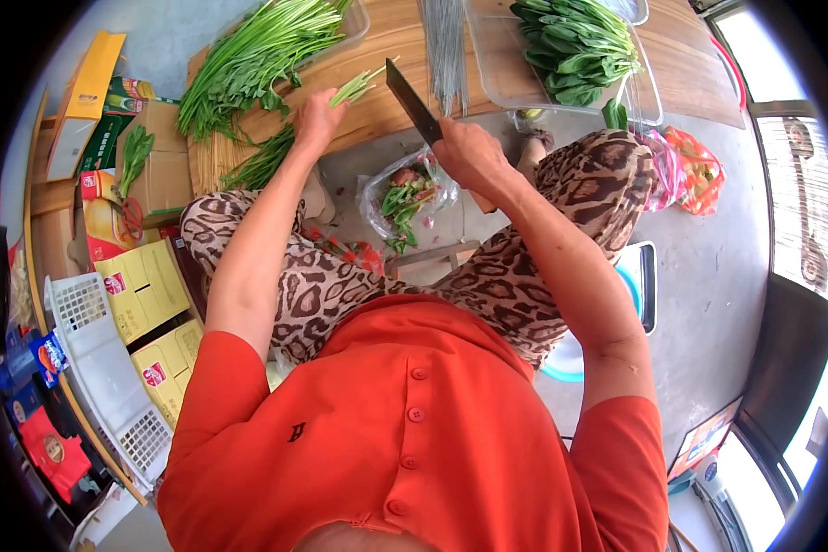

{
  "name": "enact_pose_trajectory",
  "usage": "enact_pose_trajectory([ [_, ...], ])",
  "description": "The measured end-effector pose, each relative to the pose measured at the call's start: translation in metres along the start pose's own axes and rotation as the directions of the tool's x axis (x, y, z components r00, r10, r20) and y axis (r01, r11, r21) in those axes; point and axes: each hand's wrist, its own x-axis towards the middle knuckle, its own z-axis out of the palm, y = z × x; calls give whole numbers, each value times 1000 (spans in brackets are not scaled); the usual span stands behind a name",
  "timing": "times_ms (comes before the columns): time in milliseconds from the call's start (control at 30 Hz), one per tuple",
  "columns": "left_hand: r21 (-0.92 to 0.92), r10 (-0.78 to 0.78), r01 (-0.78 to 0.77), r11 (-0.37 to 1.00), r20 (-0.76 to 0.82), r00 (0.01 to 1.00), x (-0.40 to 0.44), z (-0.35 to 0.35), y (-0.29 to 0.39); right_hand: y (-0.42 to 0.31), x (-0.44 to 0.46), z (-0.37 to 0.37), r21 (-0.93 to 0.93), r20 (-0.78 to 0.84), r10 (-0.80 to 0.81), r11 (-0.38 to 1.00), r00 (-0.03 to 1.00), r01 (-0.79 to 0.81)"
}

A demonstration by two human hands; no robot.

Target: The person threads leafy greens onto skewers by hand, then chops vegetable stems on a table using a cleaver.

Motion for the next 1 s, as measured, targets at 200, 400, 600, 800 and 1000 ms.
enact_pose_trajectory([
  [200,5,-18,18,1000,73,997,-17,11,-5,-7,-6,6,-69,29,-42,997,999,44],
  [400,-28,-24,26,999,73,997,-22,6,0,-13,-4,9,-154,40,-61,986,997,67],
  [600,-94,-96,104,990,90,991,-24,6,2,-10,2,13,-66,62,-55,996,997,59],
  [800,-118,-35,40,992,38,999,-25,15,-7,-12,4,15,-61,85,-46,997,995,51],
  [1000,-122,-35,35,992,10,999,-25,17,-7,-12,5,17,-72,79,-52,996,996,58],
])
